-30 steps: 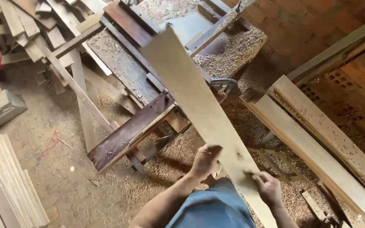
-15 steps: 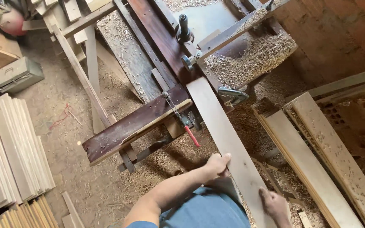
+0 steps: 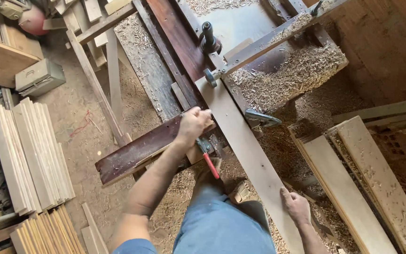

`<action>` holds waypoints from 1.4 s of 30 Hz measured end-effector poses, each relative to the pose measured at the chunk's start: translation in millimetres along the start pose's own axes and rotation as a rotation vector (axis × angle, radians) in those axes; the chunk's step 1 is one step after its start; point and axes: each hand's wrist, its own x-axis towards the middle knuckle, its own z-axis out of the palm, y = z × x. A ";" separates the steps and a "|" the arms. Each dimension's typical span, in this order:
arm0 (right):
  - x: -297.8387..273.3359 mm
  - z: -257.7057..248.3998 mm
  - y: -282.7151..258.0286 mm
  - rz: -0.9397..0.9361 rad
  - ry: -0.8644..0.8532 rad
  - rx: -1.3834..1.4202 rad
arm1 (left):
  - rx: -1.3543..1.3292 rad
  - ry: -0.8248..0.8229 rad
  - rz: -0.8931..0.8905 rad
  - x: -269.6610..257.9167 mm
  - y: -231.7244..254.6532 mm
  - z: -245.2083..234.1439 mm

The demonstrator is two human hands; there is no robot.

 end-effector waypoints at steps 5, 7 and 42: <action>9.8 -0.7 53.8 0.253 -0.229 -0.004 | 0.649 0.351 0.113 125.5 -12.2 -41.3; -8.0 -0.1 57.9 0.298 -0.162 -0.031 | 0.770 0.303 0.057 162.1 -32.2 -36.6; 2.1 34.0 10.7 0.193 0.107 -0.217 | 0.737 0.908 0.021 351.3 -86.1 -33.5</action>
